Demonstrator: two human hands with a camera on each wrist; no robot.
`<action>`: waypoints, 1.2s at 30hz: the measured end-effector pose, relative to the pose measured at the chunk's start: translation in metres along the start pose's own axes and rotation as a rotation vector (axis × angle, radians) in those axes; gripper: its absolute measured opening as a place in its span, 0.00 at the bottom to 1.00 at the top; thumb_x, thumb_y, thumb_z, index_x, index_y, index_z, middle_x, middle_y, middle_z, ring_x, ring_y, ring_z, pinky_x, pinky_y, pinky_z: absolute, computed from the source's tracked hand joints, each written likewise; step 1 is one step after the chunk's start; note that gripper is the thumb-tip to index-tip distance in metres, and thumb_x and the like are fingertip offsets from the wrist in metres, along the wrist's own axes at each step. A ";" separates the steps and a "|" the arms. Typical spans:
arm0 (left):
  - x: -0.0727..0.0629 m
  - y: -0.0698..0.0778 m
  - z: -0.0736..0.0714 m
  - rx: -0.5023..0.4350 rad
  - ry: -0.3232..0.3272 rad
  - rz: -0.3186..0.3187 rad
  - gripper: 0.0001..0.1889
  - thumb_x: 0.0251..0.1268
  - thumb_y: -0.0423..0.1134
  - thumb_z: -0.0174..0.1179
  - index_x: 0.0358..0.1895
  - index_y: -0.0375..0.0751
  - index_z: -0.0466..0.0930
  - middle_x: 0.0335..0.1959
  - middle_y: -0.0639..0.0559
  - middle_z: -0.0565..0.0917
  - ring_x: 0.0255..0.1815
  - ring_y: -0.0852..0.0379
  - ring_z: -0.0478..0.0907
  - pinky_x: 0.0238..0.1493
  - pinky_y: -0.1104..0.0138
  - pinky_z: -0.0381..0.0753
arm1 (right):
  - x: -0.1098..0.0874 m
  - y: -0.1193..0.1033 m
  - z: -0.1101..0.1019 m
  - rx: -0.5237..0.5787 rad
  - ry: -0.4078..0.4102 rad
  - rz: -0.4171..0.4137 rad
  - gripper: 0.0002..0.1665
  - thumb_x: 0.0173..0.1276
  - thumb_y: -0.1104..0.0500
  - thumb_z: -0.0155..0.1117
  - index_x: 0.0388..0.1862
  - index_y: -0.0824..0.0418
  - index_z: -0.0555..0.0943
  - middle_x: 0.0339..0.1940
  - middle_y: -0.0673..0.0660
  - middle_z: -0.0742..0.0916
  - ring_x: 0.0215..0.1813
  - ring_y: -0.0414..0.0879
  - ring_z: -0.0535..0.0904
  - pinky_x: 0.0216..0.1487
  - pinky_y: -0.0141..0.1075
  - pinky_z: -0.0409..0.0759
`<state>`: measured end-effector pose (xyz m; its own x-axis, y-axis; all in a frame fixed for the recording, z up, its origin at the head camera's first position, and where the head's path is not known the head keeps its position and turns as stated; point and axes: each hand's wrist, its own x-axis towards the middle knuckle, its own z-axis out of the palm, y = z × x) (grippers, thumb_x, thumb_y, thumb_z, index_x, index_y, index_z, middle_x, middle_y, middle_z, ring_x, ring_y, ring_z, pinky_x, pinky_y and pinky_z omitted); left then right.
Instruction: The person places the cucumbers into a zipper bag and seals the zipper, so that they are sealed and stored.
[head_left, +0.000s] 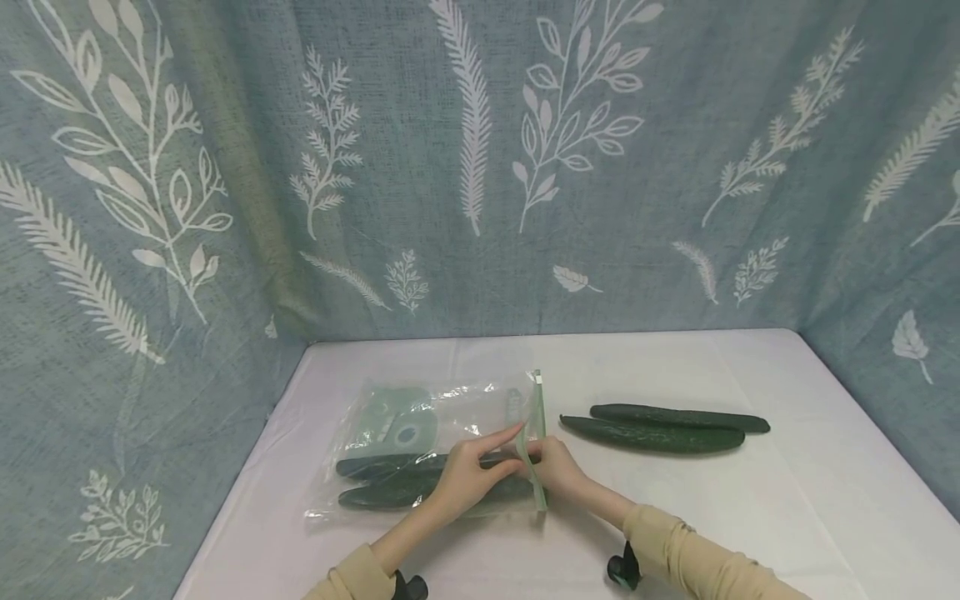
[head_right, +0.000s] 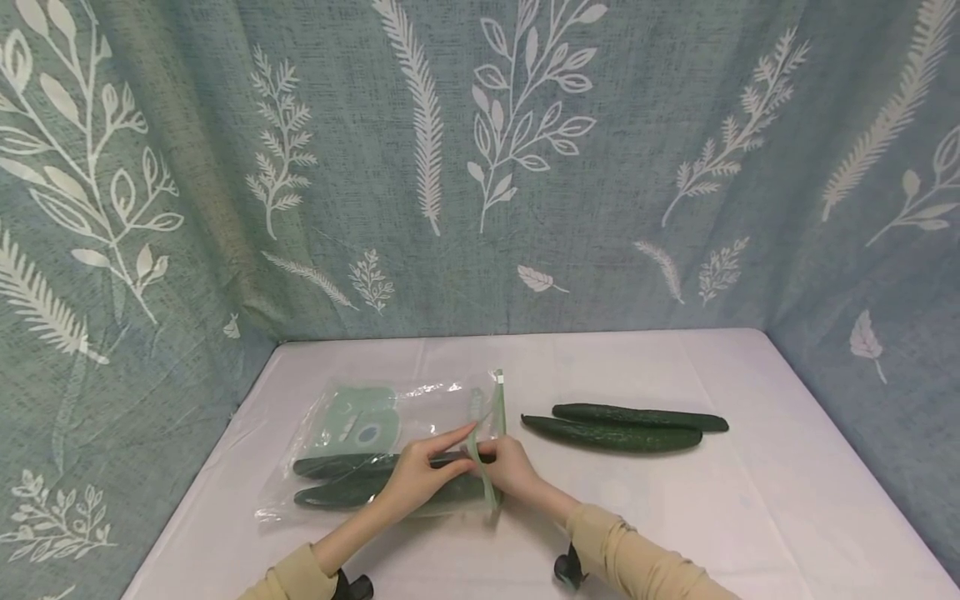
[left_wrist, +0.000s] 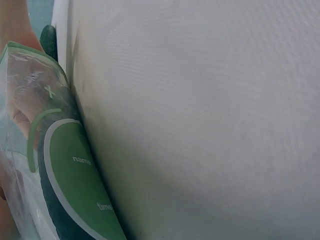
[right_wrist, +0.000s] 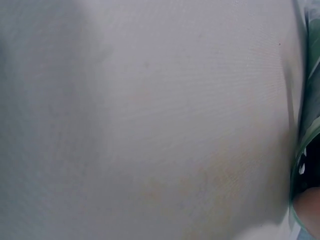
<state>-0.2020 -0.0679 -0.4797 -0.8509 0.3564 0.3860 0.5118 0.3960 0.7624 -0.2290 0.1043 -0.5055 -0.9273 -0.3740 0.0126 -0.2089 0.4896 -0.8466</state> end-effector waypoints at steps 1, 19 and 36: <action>0.000 0.000 0.000 0.000 0.000 -0.002 0.27 0.53 0.43 0.67 0.60 0.46 0.76 0.57 0.49 0.80 0.59 0.48 0.78 0.59 0.58 0.79 | 0.000 0.000 0.000 0.000 -0.001 0.001 0.11 0.57 0.56 0.70 0.36 0.62 0.86 0.37 0.58 0.90 0.46 0.52 0.84 0.52 0.49 0.82; -0.001 -0.002 0.001 -0.076 -0.031 -0.091 0.28 0.54 0.43 0.66 0.61 0.43 0.75 0.59 0.48 0.79 0.60 0.47 0.77 0.60 0.57 0.78 | 0.002 0.002 -0.001 -0.003 -0.021 0.009 0.13 0.58 0.55 0.69 0.39 0.61 0.86 0.45 0.60 0.88 0.57 0.60 0.80 0.60 0.59 0.75; -0.008 -0.009 0.006 -0.184 -0.022 -0.179 0.26 0.55 0.43 0.66 0.60 0.46 0.76 0.59 0.49 0.79 0.61 0.48 0.76 0.62 0.61 0.77 | 0.000 0.004 0.000 0.005 -0.004 -0.028 0.20 0.58 0.55 0.69 0.48 0.62 0.83 0.50 0.62 0.86 0.60 0.61 0.78 0.63 0.61 0.71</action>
<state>-0.1995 -0.0695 -0.4929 -0.9223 0.3134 0.2263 0.3209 0.2943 0.9002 -0.2302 0.1060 -0.5089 -0.9199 -0.3906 0.0337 -0.2327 0.4748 -0.8488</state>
